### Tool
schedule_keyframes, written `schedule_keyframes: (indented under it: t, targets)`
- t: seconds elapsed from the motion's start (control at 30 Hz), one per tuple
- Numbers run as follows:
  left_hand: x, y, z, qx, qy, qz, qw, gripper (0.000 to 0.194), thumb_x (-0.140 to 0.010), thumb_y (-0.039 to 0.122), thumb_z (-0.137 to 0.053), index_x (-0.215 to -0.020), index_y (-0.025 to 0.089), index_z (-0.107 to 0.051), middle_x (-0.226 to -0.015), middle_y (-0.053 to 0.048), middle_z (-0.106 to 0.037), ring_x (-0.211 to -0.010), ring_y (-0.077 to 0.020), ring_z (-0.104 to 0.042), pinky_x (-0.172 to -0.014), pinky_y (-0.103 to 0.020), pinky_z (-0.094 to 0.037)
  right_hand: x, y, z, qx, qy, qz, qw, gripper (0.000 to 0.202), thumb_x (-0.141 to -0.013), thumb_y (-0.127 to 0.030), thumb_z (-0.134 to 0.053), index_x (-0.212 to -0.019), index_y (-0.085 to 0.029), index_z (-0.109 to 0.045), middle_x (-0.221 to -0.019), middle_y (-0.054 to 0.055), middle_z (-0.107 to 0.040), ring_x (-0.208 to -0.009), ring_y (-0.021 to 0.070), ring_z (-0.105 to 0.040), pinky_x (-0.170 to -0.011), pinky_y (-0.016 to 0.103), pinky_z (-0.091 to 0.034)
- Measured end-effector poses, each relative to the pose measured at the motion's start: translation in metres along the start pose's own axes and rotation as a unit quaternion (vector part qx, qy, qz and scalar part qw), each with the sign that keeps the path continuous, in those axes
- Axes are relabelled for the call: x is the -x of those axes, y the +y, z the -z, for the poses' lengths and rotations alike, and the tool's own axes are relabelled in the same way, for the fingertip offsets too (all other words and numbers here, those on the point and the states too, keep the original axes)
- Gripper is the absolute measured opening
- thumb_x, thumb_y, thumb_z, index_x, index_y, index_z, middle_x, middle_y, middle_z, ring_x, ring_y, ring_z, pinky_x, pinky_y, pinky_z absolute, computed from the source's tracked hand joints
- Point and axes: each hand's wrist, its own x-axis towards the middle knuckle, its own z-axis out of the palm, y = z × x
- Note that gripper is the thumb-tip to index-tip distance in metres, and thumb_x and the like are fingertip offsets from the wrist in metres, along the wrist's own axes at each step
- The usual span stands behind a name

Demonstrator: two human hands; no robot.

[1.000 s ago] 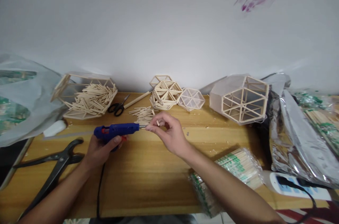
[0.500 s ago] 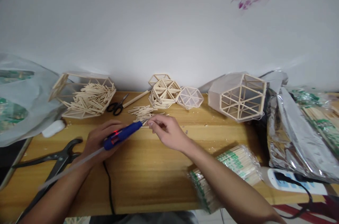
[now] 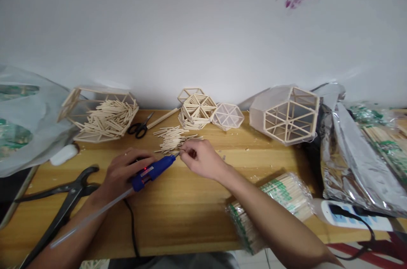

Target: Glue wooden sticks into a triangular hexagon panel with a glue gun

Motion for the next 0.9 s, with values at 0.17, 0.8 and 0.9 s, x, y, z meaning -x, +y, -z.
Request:
schedule_keyframes:
  t: [0.17, 0.8, 0.9]
  targets:
    - [-0.0021, 0.0027, -0.0004, -0.001, 0.013, -0.015, 1.0, 0.016, -0.096, 0.028, -0.065, -0.102, 0.023, -0.078, -0.095, -0.008, -0.078, -0.082, -0.0204, -0.071, -0.075, -0.031, -0.05, 0.0018, 0.0027, 0.0021, 0.053, -0.072, 0.062, 0.994, 0.018, -0.094, -0.009, -0.058, -0.079, -0.019, -0.062, -0.077, 0.001, -0.062, -0.072, 0.0159, -0.053, -0.07, 0.027, -0.039]
    - [0.0012, 0.0067, -0.0025, -0.029, 0.051, 0.006, 0.998, 0.018, -0.1, 0.031, -0.061, -0.102, 0.024, -0.078, -0.096, -0.006, -0.079, -0.086, -0.0186, -0.074, -0.076, -0.028, -0.05, 0.0002, 0.0032, -0.0005, 0.014, -0.006, 0.05, 0.999, 0.019, -0.09, -0.013, -0.058, -0.073, -0.02, -0.053, -0.071, -0.003, -0.052, -0.066, 0.0133, -0.046, -0.066, 0.025, -0.035]
    - [0.0, 0.0099, -0.0017, -0.038, 0.05, 0.002, 0.998, 0.016, -0.099, 0.028, -0.062, -0.103, 0.022, -0.077, -0.099, -0.008, -0.08, -0.087, -0.0195, -0.074, -0.078, -0.029, -0.05, 0.0014, 0.0014, -0.0019, 0.059, 0.007, 0.053, 0.997, 0.019, -0.091, -0.013, -0.059, -0.075, -0.021, -0.052, -0.073, -0.002, -0.052, -0.067, 0.0144, -0.047, -0.066, 0.026, -0.035]
